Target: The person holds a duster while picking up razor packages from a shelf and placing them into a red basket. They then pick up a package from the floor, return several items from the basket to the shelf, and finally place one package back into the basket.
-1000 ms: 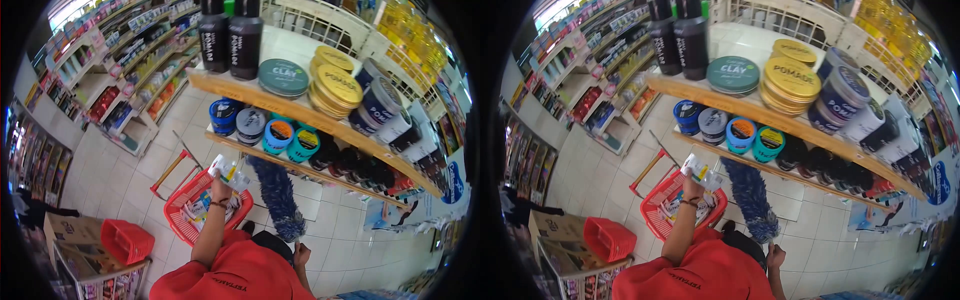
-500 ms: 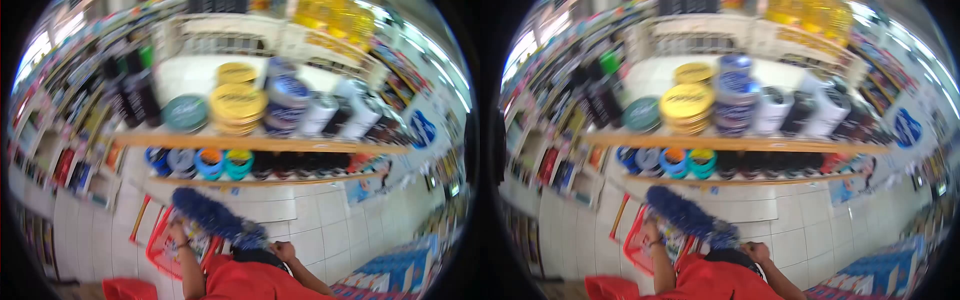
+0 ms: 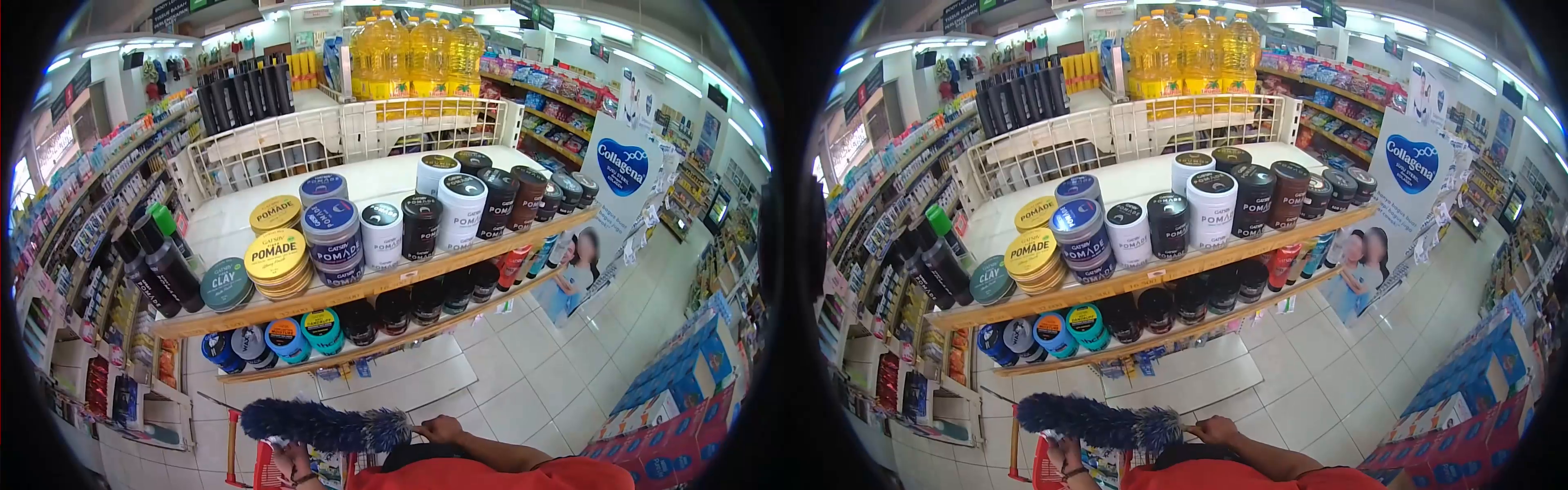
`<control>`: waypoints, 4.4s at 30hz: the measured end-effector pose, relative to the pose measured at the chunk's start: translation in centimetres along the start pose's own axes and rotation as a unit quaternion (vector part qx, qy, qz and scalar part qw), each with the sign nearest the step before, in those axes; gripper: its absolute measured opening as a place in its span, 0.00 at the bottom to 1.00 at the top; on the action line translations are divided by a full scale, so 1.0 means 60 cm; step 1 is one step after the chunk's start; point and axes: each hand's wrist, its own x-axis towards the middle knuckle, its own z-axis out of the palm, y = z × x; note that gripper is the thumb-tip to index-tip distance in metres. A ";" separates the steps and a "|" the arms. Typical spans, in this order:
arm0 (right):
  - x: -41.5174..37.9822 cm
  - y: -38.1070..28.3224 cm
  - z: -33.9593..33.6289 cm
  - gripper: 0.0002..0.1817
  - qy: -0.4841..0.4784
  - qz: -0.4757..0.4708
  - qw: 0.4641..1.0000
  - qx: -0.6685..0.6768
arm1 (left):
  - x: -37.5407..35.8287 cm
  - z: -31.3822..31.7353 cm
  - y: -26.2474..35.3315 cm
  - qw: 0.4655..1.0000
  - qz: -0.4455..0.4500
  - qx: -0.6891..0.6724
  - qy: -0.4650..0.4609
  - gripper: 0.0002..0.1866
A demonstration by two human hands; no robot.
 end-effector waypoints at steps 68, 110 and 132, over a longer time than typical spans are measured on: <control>-0.096 0.253 0.147 0.38 0.177 -0.077 0.976 0.101 | -0.371 0.553 -0.333 -0.125 0.256 0.602 -0.746 0.09; -0.125 0.095 0.011 0.30 0.212 0.222 0.951 0.039 | 0.018 0.002 -0.238 0.876 -0.038 0.480 0.037 0.13; -0.166 0.137 0.066 0.35 0.109 0.299 0.943 0.102 | 0.018 0.044 -0.209 0.983 -0.074 0.170 -0.004 0.23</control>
